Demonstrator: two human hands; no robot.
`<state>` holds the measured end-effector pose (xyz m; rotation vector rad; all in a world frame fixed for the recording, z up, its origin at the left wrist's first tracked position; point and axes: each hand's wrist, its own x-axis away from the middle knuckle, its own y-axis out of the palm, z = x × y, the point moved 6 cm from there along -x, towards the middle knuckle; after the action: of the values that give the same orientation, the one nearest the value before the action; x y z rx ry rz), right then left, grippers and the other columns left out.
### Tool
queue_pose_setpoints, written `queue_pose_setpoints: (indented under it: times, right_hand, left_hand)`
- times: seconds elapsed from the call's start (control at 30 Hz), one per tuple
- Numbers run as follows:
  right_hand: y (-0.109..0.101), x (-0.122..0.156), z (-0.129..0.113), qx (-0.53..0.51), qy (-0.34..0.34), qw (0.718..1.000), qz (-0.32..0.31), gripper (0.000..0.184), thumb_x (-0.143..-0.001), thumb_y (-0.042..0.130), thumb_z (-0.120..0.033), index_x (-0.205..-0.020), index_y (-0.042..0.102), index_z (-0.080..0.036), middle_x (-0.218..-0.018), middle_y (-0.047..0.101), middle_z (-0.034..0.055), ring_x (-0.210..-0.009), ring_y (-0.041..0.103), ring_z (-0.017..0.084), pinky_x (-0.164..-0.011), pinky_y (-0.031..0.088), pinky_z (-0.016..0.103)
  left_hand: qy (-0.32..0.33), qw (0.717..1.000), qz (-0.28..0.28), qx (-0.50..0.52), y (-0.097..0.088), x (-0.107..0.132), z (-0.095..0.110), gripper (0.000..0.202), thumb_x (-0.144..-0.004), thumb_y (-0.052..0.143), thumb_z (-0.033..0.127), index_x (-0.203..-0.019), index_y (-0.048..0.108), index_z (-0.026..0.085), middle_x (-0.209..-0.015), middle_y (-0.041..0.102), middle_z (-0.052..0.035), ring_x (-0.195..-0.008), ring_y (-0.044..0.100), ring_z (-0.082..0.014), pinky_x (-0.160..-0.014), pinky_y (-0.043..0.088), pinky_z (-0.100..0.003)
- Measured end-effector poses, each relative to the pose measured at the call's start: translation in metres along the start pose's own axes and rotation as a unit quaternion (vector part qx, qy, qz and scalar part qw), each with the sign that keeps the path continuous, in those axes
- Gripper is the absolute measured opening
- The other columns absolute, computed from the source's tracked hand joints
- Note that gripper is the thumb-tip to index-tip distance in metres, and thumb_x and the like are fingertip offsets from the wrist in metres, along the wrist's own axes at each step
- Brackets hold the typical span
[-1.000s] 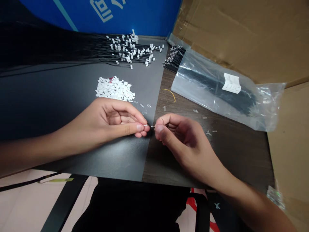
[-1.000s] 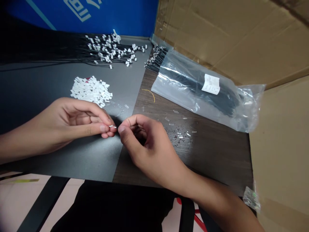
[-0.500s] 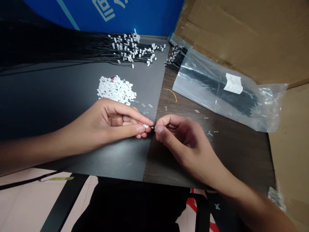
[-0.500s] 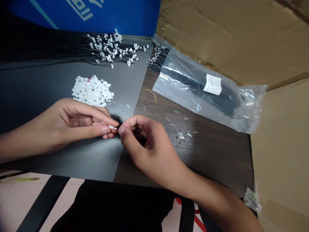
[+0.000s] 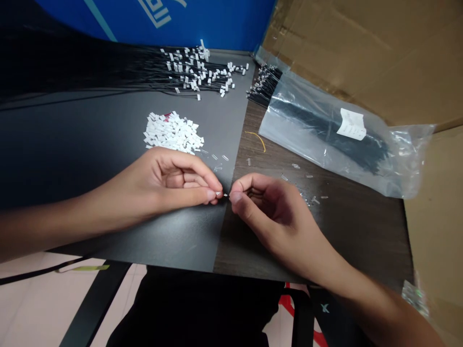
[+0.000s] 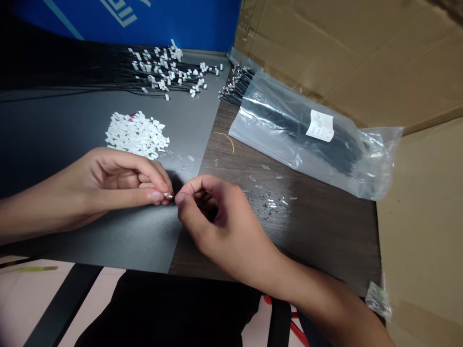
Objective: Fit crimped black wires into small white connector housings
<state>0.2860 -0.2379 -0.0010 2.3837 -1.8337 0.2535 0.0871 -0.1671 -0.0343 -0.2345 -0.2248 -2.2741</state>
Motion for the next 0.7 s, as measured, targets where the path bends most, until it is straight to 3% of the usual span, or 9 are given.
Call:
queue_pose_setpoints:
  times: [0.23,0.47,0.57,0.7]
  right_hand:
    - [0.0012,-0.0006,0.0026,0.001,0.011,1.0,-0.004,0.033,-0.111,0.1,-0.037,-0.096,0.075,-0.022,-0.079,0.059,-0.0068,-0.07,0.05,0.013,-0.07,0.052,0.028]
    - [0.0057,-0.0021,0.005,-0.073,0.029,0.997,-0.015,0.032,-0.105,0.105,-0.025,-0.095,0.075,-0.02,-0.084,0.067,-0.0045,-0.075,0.059,0.012,-0.075,0.055,0.025]
    - [0.007,-0.002,0.0078,-0.097,0.051,0.994,-0.016,0.031,-0.105,0.105,-0.026,-0.096,0.076,-0.019,-0.085,0.069,-0.0032,-0.077,0.06,0.013,-0.072,0.052,0.024]
    - [0.0072,-0.0008,0.0092,-0.109,0.066,0.992,-0.019,0.032,-0.103,0.107,-0.026,-0.095,0.076,-0.019,-0.086,0.069,-0.0015,-0.079,0.06,0.014,-0.07,0.049,0.024]
  left_hand:
    - [0.001,1.0,0.008,0.014,-0.0011,0.0028,-0.0007,0.005,-0.1,0.107,0.036,-0.102,0.105,0.032,-0.098,0.095,-0.0007,-0.092,0.088,-0.0181,-0.086,0.069,-0.019]
    - [-0.037,0.999,0.008,-0.02,-0.0035,0.0066,-0.0072,0.023,-0.097,0.112,0.047,-0.113,0.107,0.031,-0.109,0.099,-0.0075,-0.095,0.094,-0.0221,-0.08,0.074,-0.018]
    - [-0.031,0.999,-0.001,-0.015,-0.0016,0.0055,-0.0065,0.026,-0.093,0.116,0.043,-0.114,0.108,0.029,-0.115,0.101,-0.0097,-0.097,0.097,-0.0231,-0.08,0.075,-0.016]
    - [0.003,1.0,-0.004,-0.002,0.0032,0.0028,0.0023,0.019,-0.092,0.116,0.033,-0.108,0.108,0.036,-0.11,0.101,-0.0036,-0.1,0.1,-0.0211,-0.087,0.077,-0.014]
